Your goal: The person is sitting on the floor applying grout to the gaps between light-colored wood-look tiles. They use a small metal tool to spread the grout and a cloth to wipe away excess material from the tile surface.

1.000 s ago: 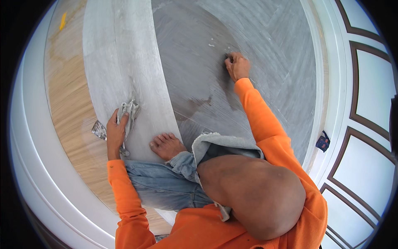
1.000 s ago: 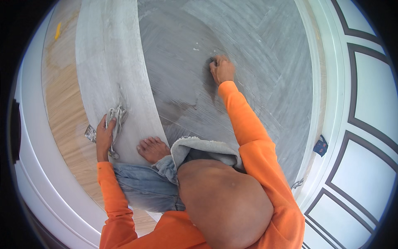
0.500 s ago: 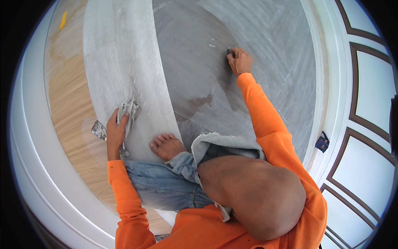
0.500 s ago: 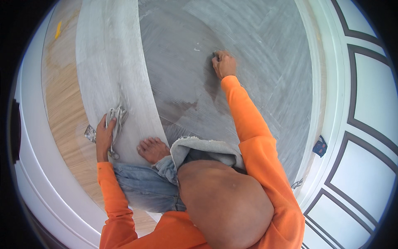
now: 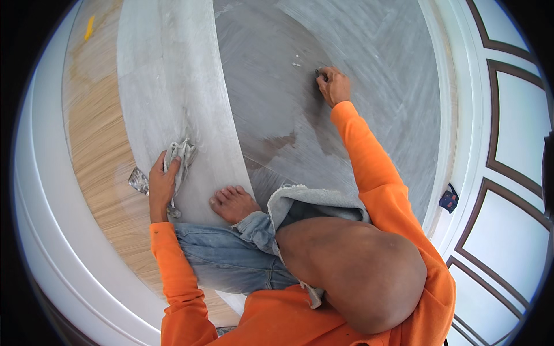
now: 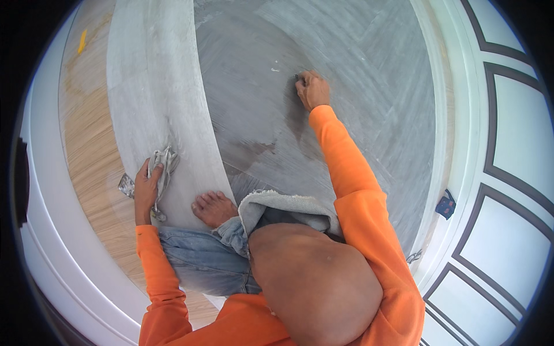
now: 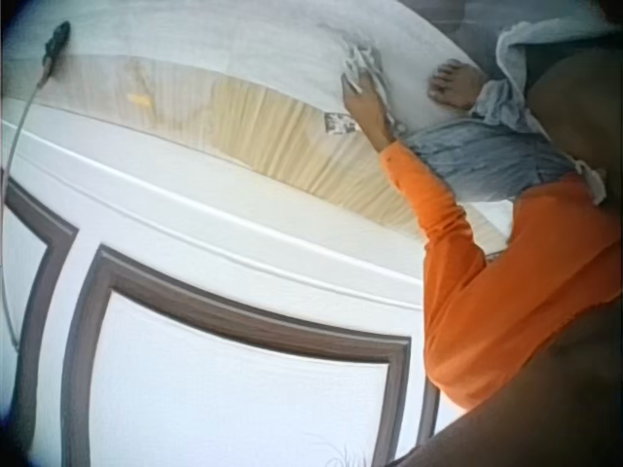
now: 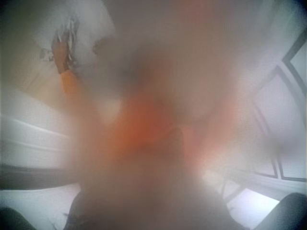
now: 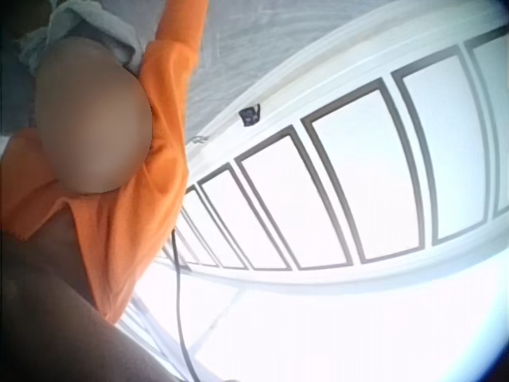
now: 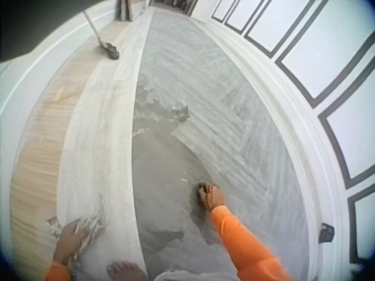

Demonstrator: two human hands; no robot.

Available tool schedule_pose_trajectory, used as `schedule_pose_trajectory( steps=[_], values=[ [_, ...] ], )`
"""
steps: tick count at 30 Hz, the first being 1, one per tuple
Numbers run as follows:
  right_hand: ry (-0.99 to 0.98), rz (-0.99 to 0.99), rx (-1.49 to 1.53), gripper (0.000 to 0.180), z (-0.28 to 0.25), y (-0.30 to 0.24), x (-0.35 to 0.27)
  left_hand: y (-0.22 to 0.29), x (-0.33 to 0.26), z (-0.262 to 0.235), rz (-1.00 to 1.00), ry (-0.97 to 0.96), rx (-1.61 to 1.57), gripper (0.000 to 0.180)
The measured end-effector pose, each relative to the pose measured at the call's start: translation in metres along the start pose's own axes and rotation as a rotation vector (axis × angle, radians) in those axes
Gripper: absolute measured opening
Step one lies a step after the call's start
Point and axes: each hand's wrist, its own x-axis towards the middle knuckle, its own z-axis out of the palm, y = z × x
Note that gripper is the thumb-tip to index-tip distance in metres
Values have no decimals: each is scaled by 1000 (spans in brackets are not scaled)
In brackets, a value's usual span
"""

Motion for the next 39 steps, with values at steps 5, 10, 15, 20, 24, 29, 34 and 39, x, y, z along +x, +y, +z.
schedule_pose_trajectory(
  steps=[5, 10, 15, 20, 24, 29, 34, 39],
  values=[
    [44, 29, -16, 28, 1, 9, 2, 8, 0, 3, 7, -20, -45, 44],
    [45, 194, 130, 28, -1, 16, 11, 9, 0, 3, 38, 13, 22, 43],
    [1, -33, 10, 27, -2, 9, 8, 2, 0, 2, 17, 12, -17, 44],
    [28, -4, -46, 27, -2, 9, 4, 2, 0, 2, -5, -10, -54, 44],
    [30, -6, -7, 26, -4, 12, 0, 7, 1, 2, 19, -31, -10, 46],
    [-64, -36, -11, 27, 0, 0, -6, 1, 0, 0, -10, -17, -4, 49],
    [24, 18, -7, 27, 5, 2, -6, -5, 0, -1, -66, -18, -11, 52],
    [62, -44, 12, 26, 5, 14, -3, 1, 2, 3, 26, -3, 10, 53]
  ],
)
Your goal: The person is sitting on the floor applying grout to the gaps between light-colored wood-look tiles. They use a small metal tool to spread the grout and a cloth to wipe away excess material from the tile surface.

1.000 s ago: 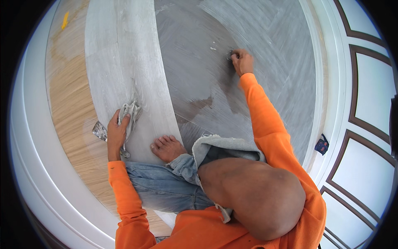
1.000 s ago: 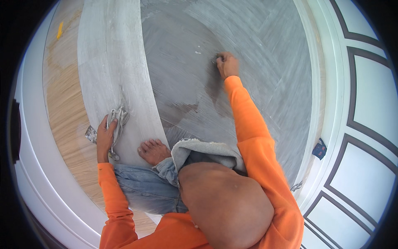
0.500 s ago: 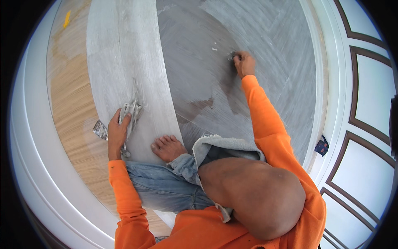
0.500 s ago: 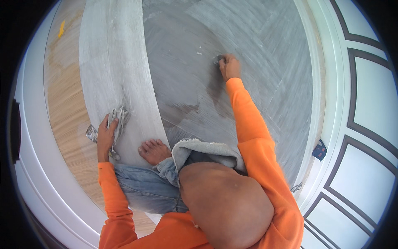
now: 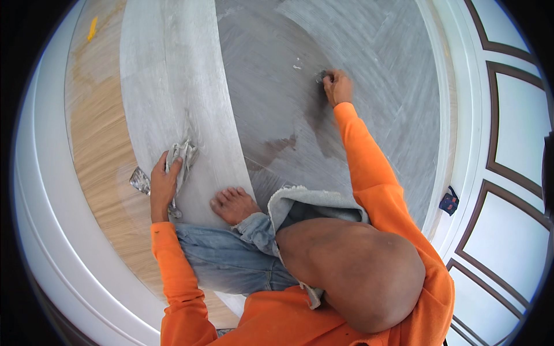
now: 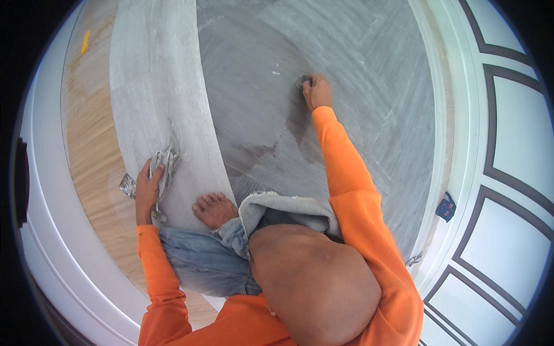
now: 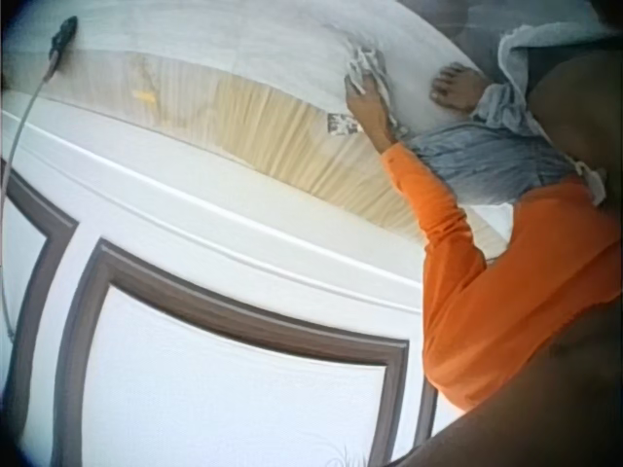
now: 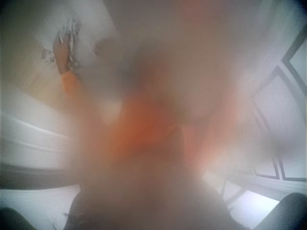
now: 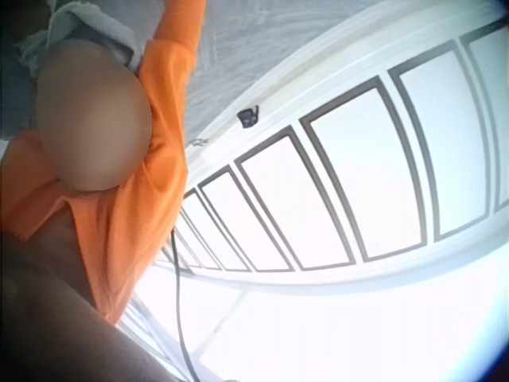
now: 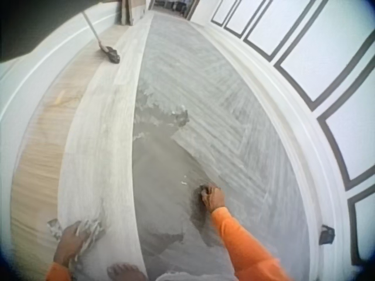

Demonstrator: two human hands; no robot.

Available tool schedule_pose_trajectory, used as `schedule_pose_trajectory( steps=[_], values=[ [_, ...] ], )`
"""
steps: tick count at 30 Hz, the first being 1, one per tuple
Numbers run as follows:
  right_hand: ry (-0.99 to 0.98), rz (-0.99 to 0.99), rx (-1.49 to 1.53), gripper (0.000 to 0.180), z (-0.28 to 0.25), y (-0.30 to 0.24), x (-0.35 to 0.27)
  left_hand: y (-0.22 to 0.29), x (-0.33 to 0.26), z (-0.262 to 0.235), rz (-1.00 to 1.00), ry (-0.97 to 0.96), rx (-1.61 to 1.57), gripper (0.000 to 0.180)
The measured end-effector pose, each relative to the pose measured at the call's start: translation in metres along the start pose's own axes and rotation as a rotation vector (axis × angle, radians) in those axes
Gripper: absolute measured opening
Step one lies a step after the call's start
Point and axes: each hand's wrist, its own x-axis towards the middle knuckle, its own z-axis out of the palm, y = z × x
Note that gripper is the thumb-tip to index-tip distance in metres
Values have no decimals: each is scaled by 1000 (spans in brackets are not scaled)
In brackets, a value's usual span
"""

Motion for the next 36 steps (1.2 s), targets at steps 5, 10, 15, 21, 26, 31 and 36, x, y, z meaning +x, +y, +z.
schedule_pose_trajectory(
  steps=[5, 10, 15, 21, 26, 31, 36],
  values=[
    [-146, -24, -1, 22, -3, -24, -4, -9, -2, -3, -33, 13, -1, 54],
    [-43, 91, 3, 23, 4, -13, -4, -13, 0, -3, -52, 13, 23, 53],
    [40, 129, 35, 23, 1, -10, 2, 4, 0, -1, -15, -15, -20, 52],
    [-59, 112, 89, 25, -1, -17, 1, 1, 0, -3, -30, -25, -6, 47],
    [-122, -17, 20, 24, -5, -18, -4, 8, -4, -2, -13, 12, 20, 47],
    [-38, 71, 16, 24, -2, -7, 0, -14, 1, -1, 26, 45, 22, 50],
    [-5, 24, 2, 24, -3, -4, 0, 4, 0, 0, -36, 14, 45, 53]
  ],
)
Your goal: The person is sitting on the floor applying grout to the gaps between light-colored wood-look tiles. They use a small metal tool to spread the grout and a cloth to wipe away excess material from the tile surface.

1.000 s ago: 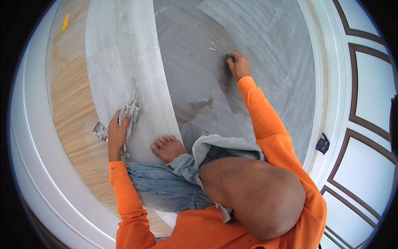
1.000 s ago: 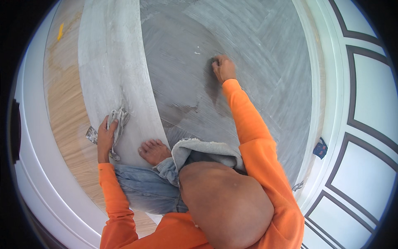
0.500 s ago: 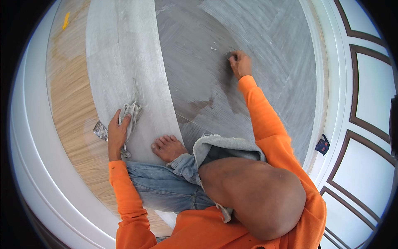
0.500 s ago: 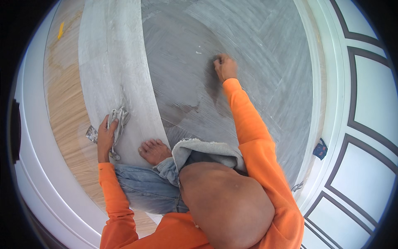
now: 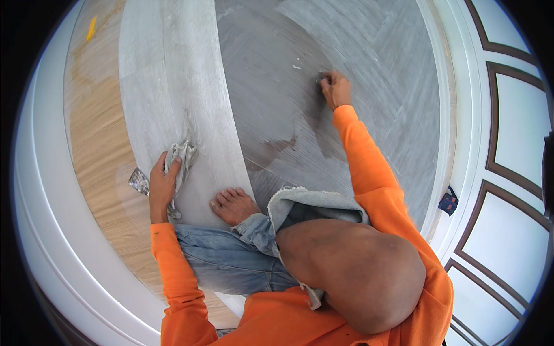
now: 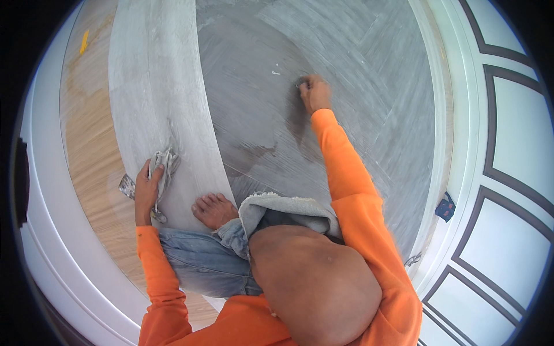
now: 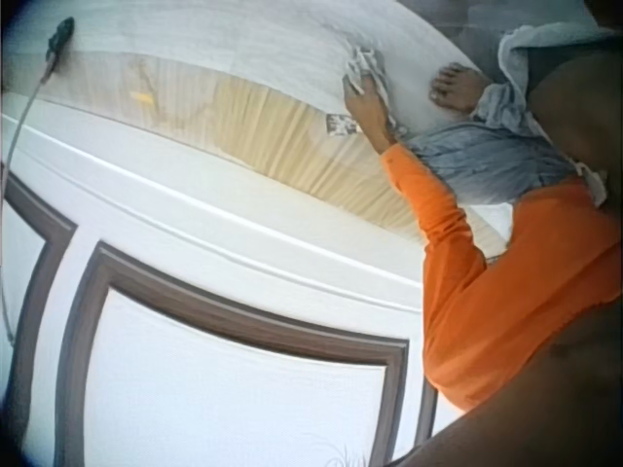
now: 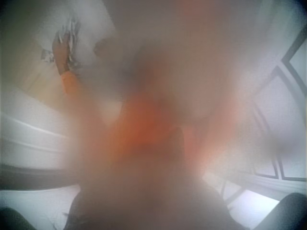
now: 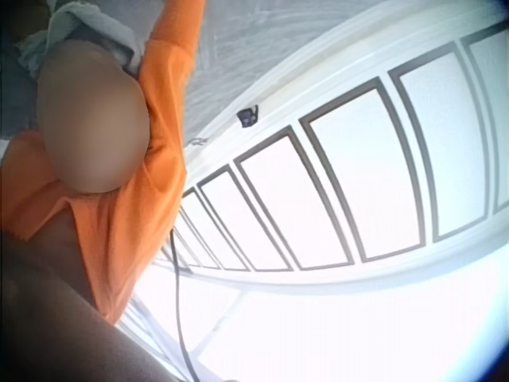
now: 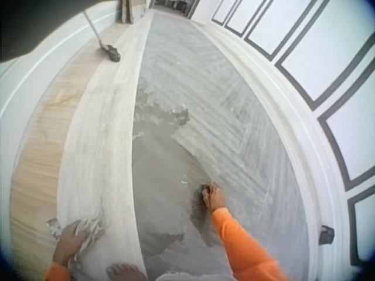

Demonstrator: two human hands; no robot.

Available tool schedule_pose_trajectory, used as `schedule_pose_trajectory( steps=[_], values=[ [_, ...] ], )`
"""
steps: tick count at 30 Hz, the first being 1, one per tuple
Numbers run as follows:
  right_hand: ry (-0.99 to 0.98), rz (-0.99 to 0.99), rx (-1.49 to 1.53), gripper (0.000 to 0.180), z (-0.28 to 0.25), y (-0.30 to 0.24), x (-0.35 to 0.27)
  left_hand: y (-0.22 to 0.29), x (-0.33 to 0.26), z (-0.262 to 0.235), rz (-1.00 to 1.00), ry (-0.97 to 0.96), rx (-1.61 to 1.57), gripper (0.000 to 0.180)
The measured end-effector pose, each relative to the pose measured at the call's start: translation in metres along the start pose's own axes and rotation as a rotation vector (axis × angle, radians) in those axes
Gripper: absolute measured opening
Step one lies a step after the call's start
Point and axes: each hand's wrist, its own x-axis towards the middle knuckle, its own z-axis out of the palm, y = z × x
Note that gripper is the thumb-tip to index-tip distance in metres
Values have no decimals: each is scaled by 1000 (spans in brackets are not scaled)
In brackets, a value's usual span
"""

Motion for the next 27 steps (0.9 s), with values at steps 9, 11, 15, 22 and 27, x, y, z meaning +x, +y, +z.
schedule_pose_trajectory(
  steps=[9, 11, 15, 22, 27],
  values=[
    [-64, 201, 65, 29, -10, -8, 1, -13, 2, -1, -12, -37, -54, 57],
    [-156, 97, -14, 29, -7, -13, -9, -14, 1, -1, -20, -29, -63, 58],
    [8, 64, 41, 25, -5, 0, -2, -15, 4, -1, 15, -15, -10, 59],
    [-85, 29, -15, 26, -3, -3, -2, -7, 2, -3, 15, -30, 15, 59],
    [-166, 10, -8, 25, -2, -14, -8, -5, -2, -2, -14, 1, -19, 53]
  ],
)
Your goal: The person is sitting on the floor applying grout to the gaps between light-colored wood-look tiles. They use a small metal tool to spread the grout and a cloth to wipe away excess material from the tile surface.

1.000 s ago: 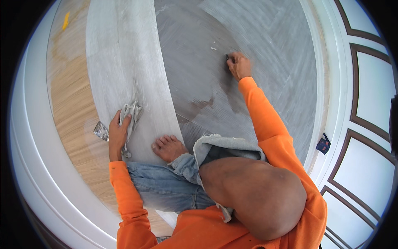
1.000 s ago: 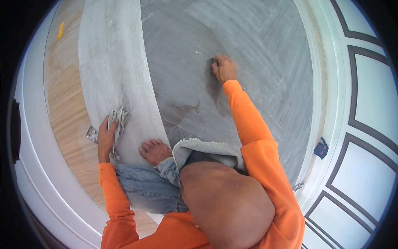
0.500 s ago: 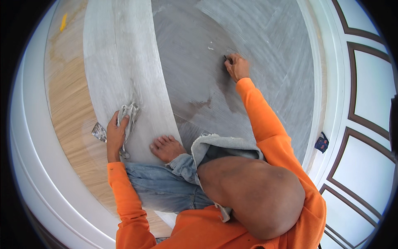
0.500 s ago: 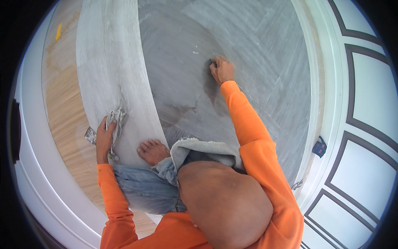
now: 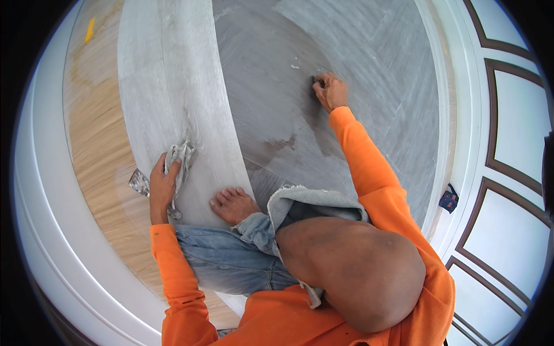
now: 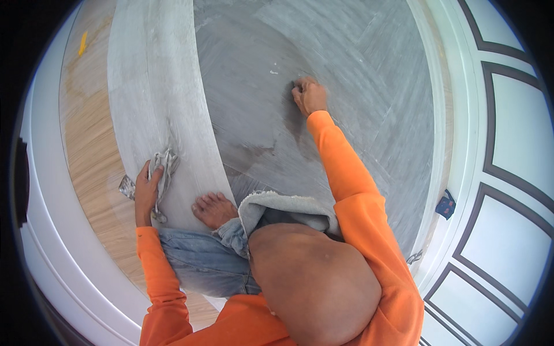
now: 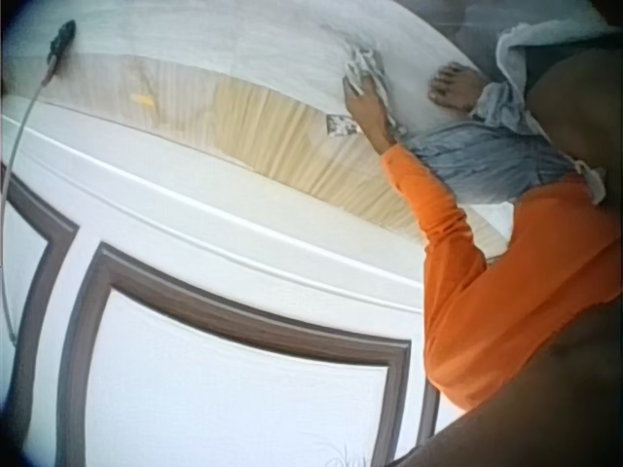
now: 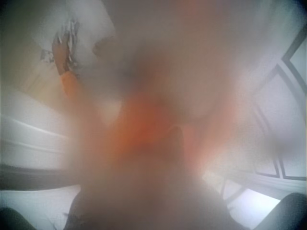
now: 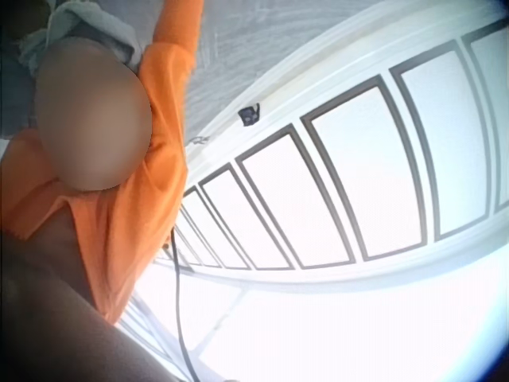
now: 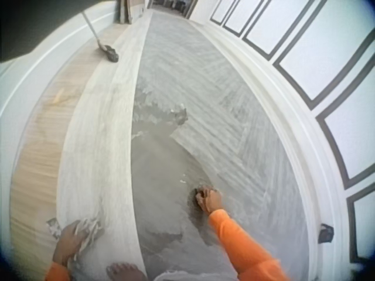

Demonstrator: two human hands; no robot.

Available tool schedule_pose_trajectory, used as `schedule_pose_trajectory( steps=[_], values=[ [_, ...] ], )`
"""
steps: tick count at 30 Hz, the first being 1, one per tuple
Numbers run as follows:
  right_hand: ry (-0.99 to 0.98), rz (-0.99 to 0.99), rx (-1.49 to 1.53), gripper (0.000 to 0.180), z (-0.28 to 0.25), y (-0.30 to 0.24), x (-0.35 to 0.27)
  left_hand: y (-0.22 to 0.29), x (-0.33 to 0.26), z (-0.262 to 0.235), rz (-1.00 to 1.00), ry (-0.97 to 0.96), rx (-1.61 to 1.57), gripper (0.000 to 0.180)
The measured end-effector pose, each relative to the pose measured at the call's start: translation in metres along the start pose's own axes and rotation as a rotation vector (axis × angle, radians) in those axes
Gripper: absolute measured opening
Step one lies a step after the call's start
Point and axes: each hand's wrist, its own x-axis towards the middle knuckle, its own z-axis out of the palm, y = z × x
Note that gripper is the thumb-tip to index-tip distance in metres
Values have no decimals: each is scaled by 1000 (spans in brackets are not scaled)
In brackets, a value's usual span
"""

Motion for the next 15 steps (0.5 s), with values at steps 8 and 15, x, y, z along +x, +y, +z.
schedule_pose_trajectory(
  steps=[8, 15],
  values=[
    [81, -15, 36, 24, 3, 4, 6, -9, 2, 2, 37, 39, 13, 51],
    [-45, 6, -6, 26, -4, -13, 5, -1, 0, 0, 18, 3, -16, 50]
  ],
)
